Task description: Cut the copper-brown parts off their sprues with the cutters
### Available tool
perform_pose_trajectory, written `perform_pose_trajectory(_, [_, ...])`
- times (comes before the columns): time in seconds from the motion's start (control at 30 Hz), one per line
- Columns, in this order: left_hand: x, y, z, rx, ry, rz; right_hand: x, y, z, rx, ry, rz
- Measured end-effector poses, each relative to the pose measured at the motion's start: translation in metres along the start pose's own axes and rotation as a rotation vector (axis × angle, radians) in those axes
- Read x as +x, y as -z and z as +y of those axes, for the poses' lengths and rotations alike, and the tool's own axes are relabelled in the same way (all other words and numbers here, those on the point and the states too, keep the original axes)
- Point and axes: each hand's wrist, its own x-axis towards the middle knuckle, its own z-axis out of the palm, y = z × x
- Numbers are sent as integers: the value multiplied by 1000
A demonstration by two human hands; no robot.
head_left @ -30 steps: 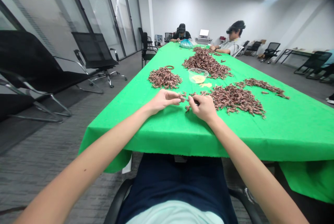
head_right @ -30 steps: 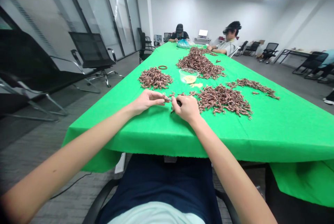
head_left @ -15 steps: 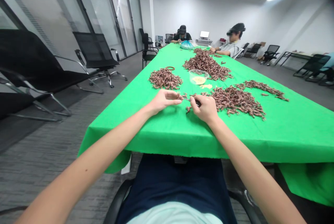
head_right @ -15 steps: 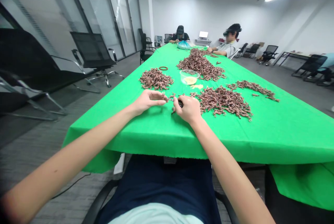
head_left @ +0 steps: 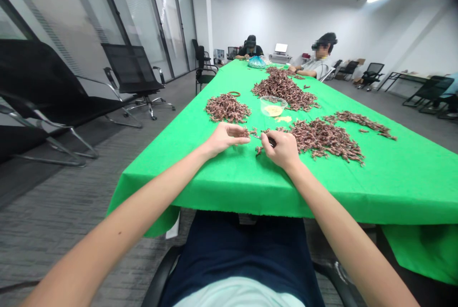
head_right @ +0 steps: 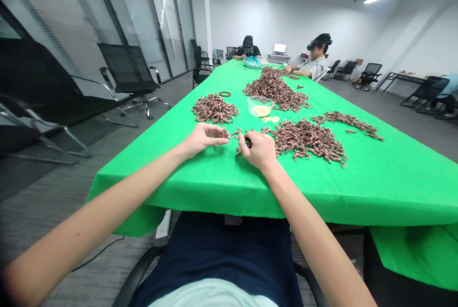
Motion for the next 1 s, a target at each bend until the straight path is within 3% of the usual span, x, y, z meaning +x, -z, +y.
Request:
perform_pose_trajectory(0.57, [1, -1, -3, -81, -51, -123, -1, -1, 1, 9, 20, -14])
perform_pose_trajectory(0.7, [2, 0, -3, 35, -45, -20, -1, -1, 1, 11, 20, -15])
perform_pose_trajectory(0.9, [6, 6, -6, 203, -90, 251, -1, -3, 2, 4, 17, -40])
perform_pose_trajectory(1.0, [11, 10, -14, 220, -10, 385, -1, -2, 1, -2, 24, -53])
